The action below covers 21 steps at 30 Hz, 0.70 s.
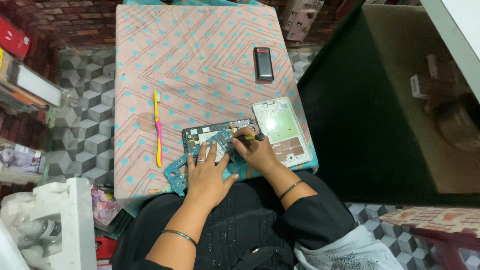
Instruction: The person works at a small table on a disassembled phone lying on a blue circuit board. They hold the board steady with one hand while using a screwdriver with the other to unscrew and adjust small components on the phone's motherboard, occasionally repositioning the board and parts.
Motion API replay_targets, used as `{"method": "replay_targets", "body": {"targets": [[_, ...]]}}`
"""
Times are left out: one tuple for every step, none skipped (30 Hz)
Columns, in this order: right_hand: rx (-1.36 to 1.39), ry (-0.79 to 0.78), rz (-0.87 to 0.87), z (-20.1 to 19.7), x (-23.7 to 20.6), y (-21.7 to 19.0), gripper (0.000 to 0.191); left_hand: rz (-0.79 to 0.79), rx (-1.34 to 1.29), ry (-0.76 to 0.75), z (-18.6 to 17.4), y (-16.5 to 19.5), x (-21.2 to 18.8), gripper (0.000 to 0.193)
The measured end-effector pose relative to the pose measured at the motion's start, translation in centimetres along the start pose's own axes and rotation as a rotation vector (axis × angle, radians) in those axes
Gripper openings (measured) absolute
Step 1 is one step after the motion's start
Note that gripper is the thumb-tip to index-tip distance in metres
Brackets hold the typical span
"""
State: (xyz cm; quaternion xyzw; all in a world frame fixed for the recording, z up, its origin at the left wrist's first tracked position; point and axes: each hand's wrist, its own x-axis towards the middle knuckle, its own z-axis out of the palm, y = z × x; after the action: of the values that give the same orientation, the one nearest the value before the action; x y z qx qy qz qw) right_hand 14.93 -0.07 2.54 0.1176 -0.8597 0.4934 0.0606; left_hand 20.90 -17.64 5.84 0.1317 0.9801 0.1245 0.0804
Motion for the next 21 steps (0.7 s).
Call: {"method": "replay_targets", "body": {"targets": [[0.065, -0.005, -0.005, -0.01, 0.01, 0.08, 0.017, 0.002, -0.001, 0.007, 0.04, 0.09, 0.04, 0.066], [0.13, -0.01, -0.011, 0.02, 0.05, 0.15, 0.018, 0.005, -0.003, 0.014, 0.07, 0.12, 0.07, 0.066], [0.195, -0.015, -0.017, 0.04, 0.08, 0.23, 0.018, 0.006, -0.001, 0.017, 0.11, 0.14, 0.09, 0.066], [0.13, -0.007, -0.012, 0.12, 0.17, 0.28, 0.018, 0.008, 0.0, 0.02, 0.1, 0.06, 0.12, 0.067], [0.065, 0.0, -0.006, 0.11, 0.18, 0.39, 0.018, 0.01, 0.001, 0.023, 0.13, 0.08, 0.14, 0.067], [0.0, 0.007, 0.0, 0.12, 0.24, 0.48, 0.019, 0.012, 0.0, 0.028, 0.15, 0.08, 0.22, 0.067], [0.058, 0.004, -0.017, 0.14, 0.32, 0.55, 0.019, 0.014, -0.001, 0.033, 0.15, 0.05, 0.25, 0.067], [0.116, 0.001, -0.033, 0.16, 0.45, 0.65, 0.019, 0.015, -0.003, 0.037, 0.13, 0.01, 0.31, 0.067], [0.174, -0.003, -0.049, 0.26, 0.47, 0.66, 0.02, 0.014, -0.004, 0.034, 0.09, -0.13, 0.26, 0.066], [0.138, 0.002, -0.048, 0.22, 0.55, 0.75, 0.019, 0.013, -0.005, 0.033, 0.04, -0.16, 0.41, 0.066], [0.101, 0.006, -0.047, 0.21, 0.58, 0.79, 0.019, 0.013, -0.005, 0.032, 0.0, -0.2, 0.49, 0.066], [0.065, 0.011, -0.046, 0.19, 0.59, 0.83, 0.019, 0.012, -0.003, 0.029, -0.03, -0.21, 0.54, 0.066], [0.057, 0.014, -0.04, 0.19, 0.59, 0.86, 0.019, 0.012, -0.001, 0.026, -0.04, -0.22, 0.56, 0.066], [0.048, 0.017, -0.034, 0.19, 0.58, 0.87, 0.018, 0.012, 0.002, 0.024, -0.06, -0.23, 0.58, 0.066], [0.04, 0.02, -0.029, 0.18, 0.63, 0.89, 0.017, 0.014, 0.002, 0.029, -0.06, -0.22, 0.62, 0.066], [0.044, 0.008, -0.023, 0.15, 0.68, 0.91, 0.017, 0.015, 0.002, 0.035, -0.04, -0.19, 0.64, 0.066], [0.049, -0.005, -0.018, 0.1, 0.71, 0.91, 0.017, 0.017, 0.003, 0.04, -0.01, -0.17, 0.61, 0.067], [0.054, -0.017, -0.012, 0.04, 0.8, 0.93, 0.017, 0.016, 0.0, 0.036, 0.0, -0.16, 0.71, 0.066], [0.113, -0.022, -0.019, 0.06, 0.78, 0.88, 0.016, 0.013, -0.002, 0.03, 0.01, -0.22, 0.72, 0.066], [0.171, -0.024, -0.025, -0.07, 0.87, 0.9, 0.016, 0.012, -0.004, 0.026, 0.02, -0.19, 0.84, 0.066], [0.23, -0.028, -0.033, 0.09, 0.79, 0.77, 0.015, 0.012, -0.006, 0.029, 0.04, -0.32, 0.64, 0.066]]}}
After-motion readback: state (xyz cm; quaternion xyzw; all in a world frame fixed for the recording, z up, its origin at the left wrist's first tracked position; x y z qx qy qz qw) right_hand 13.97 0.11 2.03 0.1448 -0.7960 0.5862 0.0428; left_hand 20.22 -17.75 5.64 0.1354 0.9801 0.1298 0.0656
